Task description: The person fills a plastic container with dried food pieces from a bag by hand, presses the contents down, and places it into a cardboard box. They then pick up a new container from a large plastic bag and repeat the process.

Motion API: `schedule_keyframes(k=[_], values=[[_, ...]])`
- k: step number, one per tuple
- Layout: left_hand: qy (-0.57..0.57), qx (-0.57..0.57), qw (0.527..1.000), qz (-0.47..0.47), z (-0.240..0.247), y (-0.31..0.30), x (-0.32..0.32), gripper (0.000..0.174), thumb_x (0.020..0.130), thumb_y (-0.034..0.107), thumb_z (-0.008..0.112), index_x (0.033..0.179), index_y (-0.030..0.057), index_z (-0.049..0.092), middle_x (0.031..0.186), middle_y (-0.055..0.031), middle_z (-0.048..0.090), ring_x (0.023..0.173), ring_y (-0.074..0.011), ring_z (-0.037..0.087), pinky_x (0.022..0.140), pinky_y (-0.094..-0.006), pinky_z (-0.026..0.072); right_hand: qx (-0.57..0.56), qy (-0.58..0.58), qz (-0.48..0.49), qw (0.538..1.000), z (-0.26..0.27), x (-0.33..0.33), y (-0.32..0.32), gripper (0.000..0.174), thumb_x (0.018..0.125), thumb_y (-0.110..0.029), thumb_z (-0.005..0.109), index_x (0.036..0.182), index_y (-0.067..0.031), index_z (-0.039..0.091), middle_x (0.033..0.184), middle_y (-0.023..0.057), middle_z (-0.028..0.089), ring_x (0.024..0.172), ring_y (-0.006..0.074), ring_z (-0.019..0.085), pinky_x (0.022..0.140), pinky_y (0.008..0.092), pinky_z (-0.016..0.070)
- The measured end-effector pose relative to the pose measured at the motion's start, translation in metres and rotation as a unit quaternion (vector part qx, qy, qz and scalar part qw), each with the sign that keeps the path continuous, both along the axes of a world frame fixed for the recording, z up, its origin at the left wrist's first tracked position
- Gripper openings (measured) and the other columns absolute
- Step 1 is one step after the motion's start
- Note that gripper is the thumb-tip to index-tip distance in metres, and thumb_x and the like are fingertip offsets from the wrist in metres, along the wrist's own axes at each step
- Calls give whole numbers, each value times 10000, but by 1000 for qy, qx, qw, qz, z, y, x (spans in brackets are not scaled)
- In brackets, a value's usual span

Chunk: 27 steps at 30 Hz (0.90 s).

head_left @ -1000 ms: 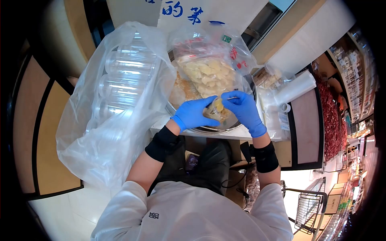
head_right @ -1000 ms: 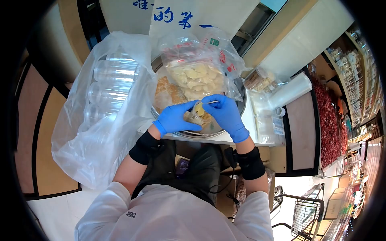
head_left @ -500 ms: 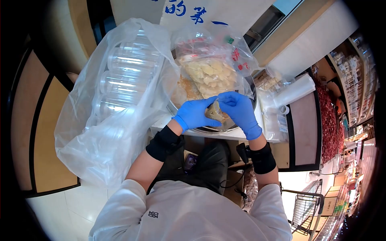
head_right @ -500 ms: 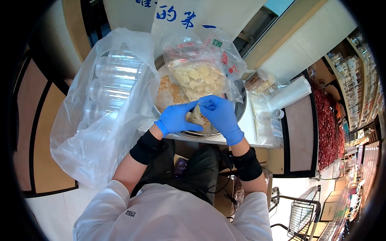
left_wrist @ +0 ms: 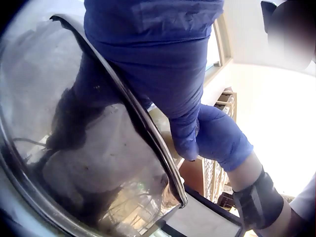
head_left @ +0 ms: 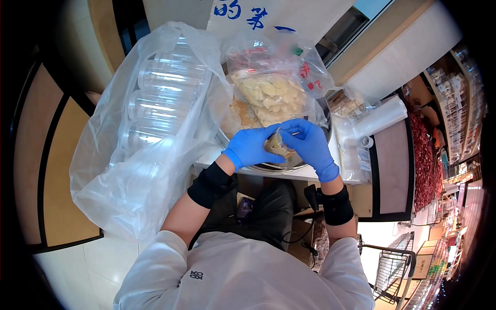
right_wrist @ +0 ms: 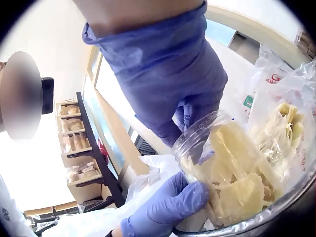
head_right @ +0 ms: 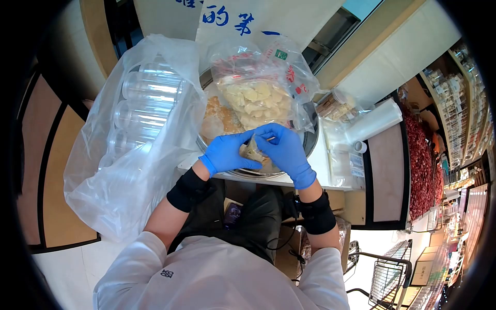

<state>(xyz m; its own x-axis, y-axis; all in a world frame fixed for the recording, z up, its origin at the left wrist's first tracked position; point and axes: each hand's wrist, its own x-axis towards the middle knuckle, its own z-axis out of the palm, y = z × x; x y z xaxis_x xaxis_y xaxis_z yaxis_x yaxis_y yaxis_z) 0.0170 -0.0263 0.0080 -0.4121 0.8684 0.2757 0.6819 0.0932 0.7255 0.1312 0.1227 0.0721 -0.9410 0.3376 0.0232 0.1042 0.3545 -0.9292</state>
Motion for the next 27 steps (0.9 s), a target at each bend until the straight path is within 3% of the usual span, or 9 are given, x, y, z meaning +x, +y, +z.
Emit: schedule_keyframes(k=[6,8,11,14,18,20,24,26,27], values=[[2,6,1000,2,-4,2,-1,845,659,621,751,1343,191,502,1008,-154,688,902,-353,662,791,-409,521,72,-27,17,997,1,-6,1,194,813,-77,713,988,-16,656,858,42,672,757,101,640,708,248,527],[-18,-21,1000,-4,3,-1,0,848,648,596,779,1334,166,525,1077,-152,678,958,-351,654,836,-403,513,123,-1,56,991,5,-8,0,137,798,-67,713,914,-20,657,834,40,663,763,101,631,729,257,523],[-12,-49,999,12,2,0,-1,861,642,599,783,1326,143,529,1079,-156,678,973,-347,654,846,-400,511,110,-30,122,986,8,-17,9,86,788,-50,709,844,-17,651,848,34,660,750,106,628,730,257,523],[-28,-34,999,6,-1,0,-3,874,636,598,788,1322,120,530,1084,-161,676,986,-339,654,858,-398,508,74,-84,149,982,10,-23,17,76,782,-38,711,825,-15,651,849,36,662,766,111,636,734,257,524],[-34,-29,999,0,0,-1,0,880,636,592,791,1326,114,528,1082,-160,677,986,-335,655,870,-394,506,81,-64,148,984,18,-18,25,77,799,-53,714,829,-11,657,845,44,675,779,110,642,731,250,524],[-14,12,1000,15,-7,0,0,855,657,580,772,1345,153,497,1074,-148,675,978,-341,648,844,-405,510,-56,20,12,998,25,-12,29,99,822,-84,714,864,-10,664,825,57,689,794,118,654,729,250,526],[-14,43,998,34,-12,-2,-1,822,685,445,816,1371,135,486,1216,-152,621,1111,-320,598,949,-389,477,-79,58,-95,991,-23,-8,85,183,842,-124,708,971,-1,666,884,71,698,793,138,665,745,266,530],[-38,80,996,16,-12,-3,-3,770,698,317,828,1366,147,485,1306,-130,568,1184,-303,551,992,-387,453,132,-51,-84,986,-63,-8,109,218,873,-105,660,1049,23,657,902,64,688,800,132,658,737,252,517],[-36,79,996,12,-12,-2,-3,770,698,317,828,1366,147,485,1306,-130,568,1184,-303,551,992,-387,453,132,-49,-88,986,-81,-9,114,218,873,-105,660,1049,23,657,902,64,688,800,132,658,737,252,517]])
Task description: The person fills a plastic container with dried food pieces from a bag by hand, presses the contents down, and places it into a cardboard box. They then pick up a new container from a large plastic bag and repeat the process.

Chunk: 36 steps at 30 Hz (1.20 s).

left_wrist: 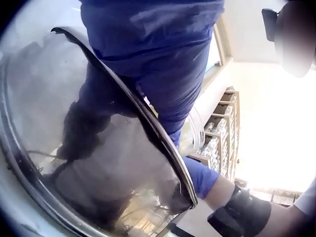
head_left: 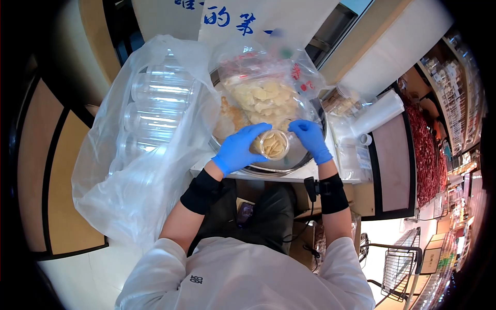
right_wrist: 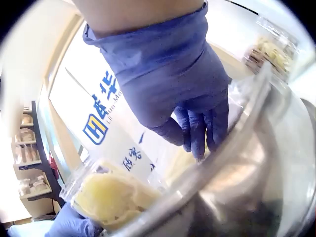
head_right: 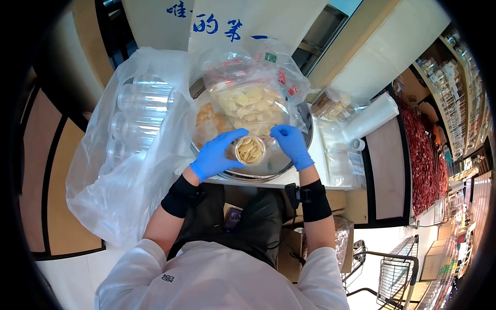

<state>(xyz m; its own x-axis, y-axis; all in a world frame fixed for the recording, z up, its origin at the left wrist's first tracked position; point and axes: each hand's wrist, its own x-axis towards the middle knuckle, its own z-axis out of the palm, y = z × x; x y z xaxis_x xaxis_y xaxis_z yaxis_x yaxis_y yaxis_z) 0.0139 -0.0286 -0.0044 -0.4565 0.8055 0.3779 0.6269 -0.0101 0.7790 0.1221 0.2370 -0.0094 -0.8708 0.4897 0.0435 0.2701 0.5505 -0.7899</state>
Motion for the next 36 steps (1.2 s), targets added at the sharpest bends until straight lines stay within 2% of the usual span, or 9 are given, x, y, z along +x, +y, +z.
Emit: schedule_keyframes(k=[2,3,9,11,14,21,30,34,36], values=[[22,21,999,-22,-2,1,-1,726,688,241,835,1331,149,510,1332,-107,549,1209,-292,533,1011,-384,443,101,102,66,987,-28,-5,-1,294,871,-128,650,1127,15,642,919,97,697,794,162,661,728,262,516],[23,18,999,-25,-2,0,-1,726,688,241,835,1331,149,510,1332,-107,549,1209,-292,533,1011,-384,443,153,-15,37,987,-19,-8,-9,429,868,-201,640,1232,15,570,1111,205,653,967,311,648,845,383,517],[106,47,993,8,-5,7,-2,768,658,228,840,1331,141,481,1325,-105,546,1208,-312,535,998,-403,454,265,68,38,961,-32,-39,-5,649,842,-225,641,1404,-7,401,1280,275,534,1186,410,519,978,446,442],[-65,18,998,-3,-4,7,-1,792,648,240,850,1335,126,472,1315,-112,558,1182,-317,560,989,-404,463,273,62,29,960,-34,-43,-9,650,839,-231,645,1404,-16,408,1289,272,530,1195,409,514,977,443,444],[-87,24,996,11,1,5,1,830,615,233,889,1310,54,471,1288,-105,580,1200,-262,562,1019,-365,445,283,62,-10,957,-37,-47,-15,616,836,-237,650,1382,-32,452,1292,256,536,1200,399,512,975,438,448],[-4,-5,1000,7,-2,2,4,837,625,197,888,1347,64,485,1250,-110,594,1129,-231,594,987,-346,462,204,112,-43,972,-39,-63,-14,264,843,-213,641,1044,-42,651,1000,172,654,962,335,626,833,411,493],[-20,4,1000,-9,1,7,3,825,624,167,885,1340,54,492,1239,-107,602,1122,-223,596,982,-345,469,111,135,-77,982,-36,-65,-4,239,783,-74,645,1020,-38,649,973,113,664,879,248,648,822,332,500],[-5,9,1000,15,-3,8,3,828,623,189,887,1336,49,491,1225,-119,606,1113,-226,603,972,-349,478,121,189,-89,971,-36,-67,-9,170,831,-179,655,922,-36,662,879,114,673,821,236,658,753,332,513],[3,13,1000,19,-2,9,3,828,622,198,888,1333,48,492,1217,-121,608,1110,-226,605,970,-350,480,-173,198,-58,963,-28,-67,-9,180,836,-178,678,914,-18,656,860,81,662,767,184,651,694,301,524]])
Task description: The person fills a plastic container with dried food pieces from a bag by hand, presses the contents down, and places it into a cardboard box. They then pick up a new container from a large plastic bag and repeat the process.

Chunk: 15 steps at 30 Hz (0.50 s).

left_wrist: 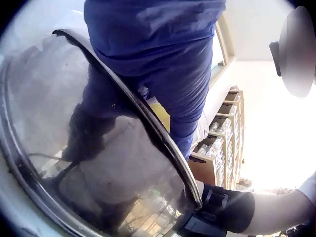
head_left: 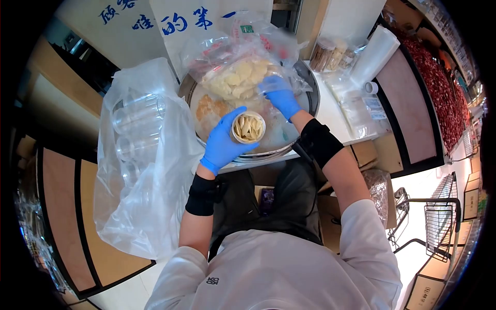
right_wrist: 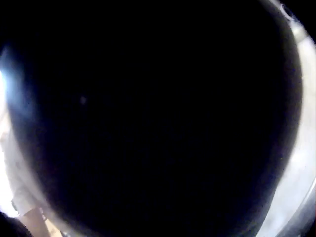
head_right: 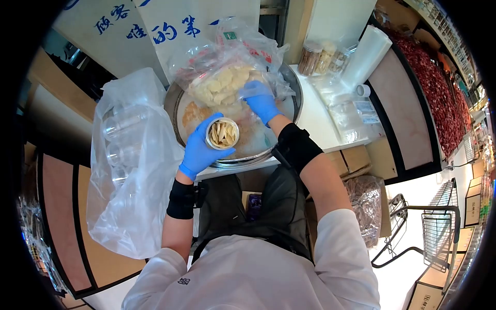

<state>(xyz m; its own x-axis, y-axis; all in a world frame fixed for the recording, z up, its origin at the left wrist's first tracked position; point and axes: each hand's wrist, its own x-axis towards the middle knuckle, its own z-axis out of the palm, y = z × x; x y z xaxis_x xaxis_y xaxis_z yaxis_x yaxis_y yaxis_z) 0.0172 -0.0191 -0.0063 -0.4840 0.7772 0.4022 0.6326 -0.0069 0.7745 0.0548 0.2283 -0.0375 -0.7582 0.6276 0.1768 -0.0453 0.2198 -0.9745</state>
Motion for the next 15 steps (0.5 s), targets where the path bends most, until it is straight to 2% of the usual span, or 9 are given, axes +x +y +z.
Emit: schedule_keyframes(k=[1,3,4,6,10,12,13,14,15], values=[[-6,0,1000,2,-1,1,0,826,623,204,889,1331,46,493,1214,-123,610,1109,-229,606,968,-352,481,3,4,1,1000,-7,-3,7,180,836,-178,678,914,-18,656,860,81,662,767,184,651,694,301,524],[-9,-4,1000,3,-1,-1,1,824,624,209,889,1329,45,495,1210,-125,611,1109,-233,607,967,-355,482,52,15,23,998,-18,-6,13,198,844,-78,660,1035,-31,646,960,61,651,795,141,642,654,277,539],[3,0,1000,4,0,0,2,825,625,213,889,1329,46,495,1209,-126,611,1107,-237,608,966,-356,483,52,17,21,998,-17,-6,16,198,844,-78,660,1035,-31,646,960,61,651,795,141,642,654,277,539],[22,1,1000,2,0,0,1,825,625,218,889,1329,47,495,1207,-127,611,1106,-242,610,964,-358,484,-26,17,47,998,-17,-5,19,186,845,-102,680,1014,-29,652,910,69,651,776,139,641,650,279,538],[23,1,1000,15,0,0,1,827,627,243,890,1330,55,496,1204,-130,610,1104,-246,610,959,-360,487,-42,38,21,998,-17,-6,14,155,851,-128,689,976,-42,662,875,59,651,763,125,636,638,271,526],[16,-3,1000,19,0,-1,2,829,628,253,891,1330,56,496,1203,-131,610,1107,-246,608,959,-360,486,99,-58,-90,989,-16,-6,11,136,856,-151,669,943,-47,662,888,79,666,792,173,655,681,303,525],[15,-5,1000,21,0,0,2,832,629,262,891,1331,56,495,1204,-133,609,1111,-245,606,962,-359,485,99,-57,-90,989,-16,-5,11,136,856,-151,669,943,-47,662,888,79,666,792,173,655,681,303,525],[13,-6,1000,25,0,1,1,835,629,271,891,1332,56,493,1204,-134,608,1116,-245,603,964,-359,483,281,-63,-95,953,-15,-3,10,144,857,-164,657,941,-47,658,894,94,668,811,211,656,718,321,521],[13,-6,1000,26,0,2,1,835,629,271,891,1332,56,493,1204,-134,608,1116,-245,603,964,-359,483,452,-66,-96,884,-11,0,6,154,857,-177,646,939,-47,655,899,110,671,831,250,656,755,339,517]])
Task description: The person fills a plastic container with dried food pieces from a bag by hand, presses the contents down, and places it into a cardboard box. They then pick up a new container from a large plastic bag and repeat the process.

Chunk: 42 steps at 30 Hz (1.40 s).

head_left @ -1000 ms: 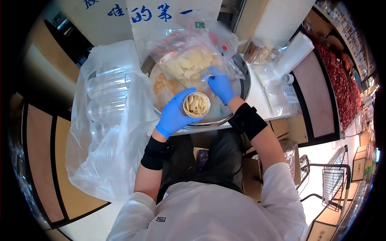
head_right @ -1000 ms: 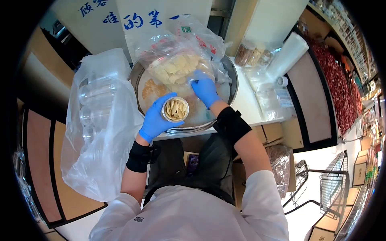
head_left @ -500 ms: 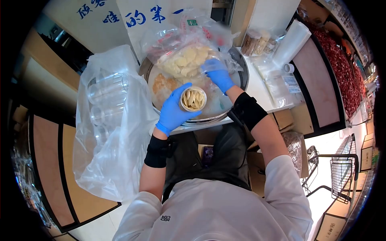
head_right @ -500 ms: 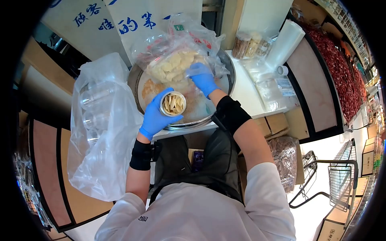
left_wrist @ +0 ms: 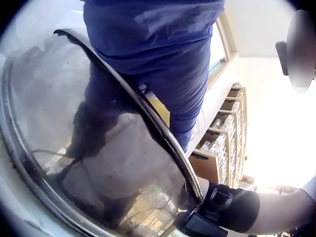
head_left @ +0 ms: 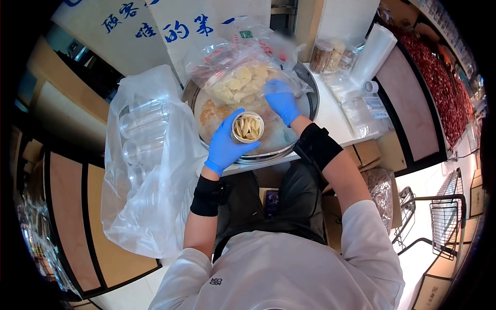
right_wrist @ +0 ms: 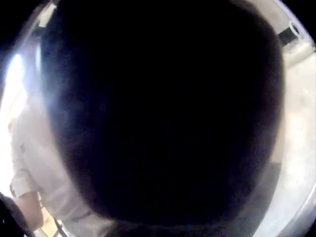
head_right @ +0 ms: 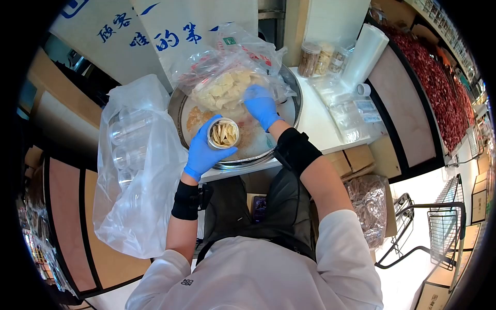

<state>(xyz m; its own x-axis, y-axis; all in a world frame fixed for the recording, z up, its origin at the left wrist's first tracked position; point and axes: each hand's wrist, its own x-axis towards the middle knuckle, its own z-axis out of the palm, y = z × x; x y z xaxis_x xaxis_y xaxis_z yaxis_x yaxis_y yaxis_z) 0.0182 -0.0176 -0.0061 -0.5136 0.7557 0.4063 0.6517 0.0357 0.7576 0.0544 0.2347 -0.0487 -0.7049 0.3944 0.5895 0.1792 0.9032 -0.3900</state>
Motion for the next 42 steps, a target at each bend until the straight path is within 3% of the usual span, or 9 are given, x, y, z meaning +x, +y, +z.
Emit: schedule_keyframes(k=[3,10,12,16,18,21,31,36,42], values=[[1,-2,1000,5,-1,-1,0,840,631,276,891,1334,52,490,1211,-136,606,1125,-248,598,969,-358,478,-154,18,14,988,9,10,-13,178,857,-197,634,953,-48,650,922,131,666,903,303,637,824,362,498],[2,13,1000,2,-4,-1,-2,848,625,275,893,1333,42,487,1221,-144,604,1128,-256,596,975,-360,474,-141,13,47,989,-7,3,-3,249,839,-223,637,993,-28,626,1029,165,634,938,332,621,831,389,489],[-3,10,1000,7,-2,-1,-1,851,625,274,892,1334,42,484,1223,-146,603,1131,-256,595,979,-361,471,-214,70,25,974,-5,4,-7,361,824,-237,669,1101,-30,566,1077,178,615,963,325,620,861,373,484],[5,10,1000,4,-2,-1,-1,857,633,283,885,1345,41,473,1235,-147,597,1132,-264,596,983,-365,468,-172,76,-9,982,8,0,-13,493,813,-241,707,1209,-33,500,1102,180,601,993,303,608,883,358,479],[8,13,1000,5,-2,-1,-2,861,636,287,882,1349,41,469,1241,-146,595,1134,-267,595,982,-366,469,-284,69,19,956,11,3,-19,566,800,-242,741,1270,-29,509,1137,168,581,1017,279,587,890,358,479],[-7,4,1000,0,-2,-2,-2,856,644,300,871,1360,61,467,1248,-145,590,1144,-278,589,983,-366,466,-224,19,134,965,11,3,-10,646,787,-226,766,1339,-32,493,1158,163,581,1033,259,577,897,362,477],[-27,4,1000,-5,3,-10,-1,822,667,339,838,1365,119,463,1264,-165,575,1161,-326,568,985,-398,461,-82,35,111,990,6,13,-10,365,796,-191,740,1128,-55,671,1030,145,642,915,255,626,827,355,496],[-28,5,1000,-9,-1,-9,-3,821,666,345,836,1364,125,461,1273,-160,571,1162,-331,566,987,-401,460,-139,-162,-25,977,35,39,-22,302,821,-201,718,1083,-58,675,951,132,639,713,226,625,679,343,510],[-18,16,1000,1,-5,-8,-2,825,675,357,827,1372,130,449,1265,-159,572,1152,-335,568,979,-401,466,-95,-119,38,988,64,95,-34,285,840,-190,718,1088,-58,675,895,111,614,682,195,597,663,305,496]])
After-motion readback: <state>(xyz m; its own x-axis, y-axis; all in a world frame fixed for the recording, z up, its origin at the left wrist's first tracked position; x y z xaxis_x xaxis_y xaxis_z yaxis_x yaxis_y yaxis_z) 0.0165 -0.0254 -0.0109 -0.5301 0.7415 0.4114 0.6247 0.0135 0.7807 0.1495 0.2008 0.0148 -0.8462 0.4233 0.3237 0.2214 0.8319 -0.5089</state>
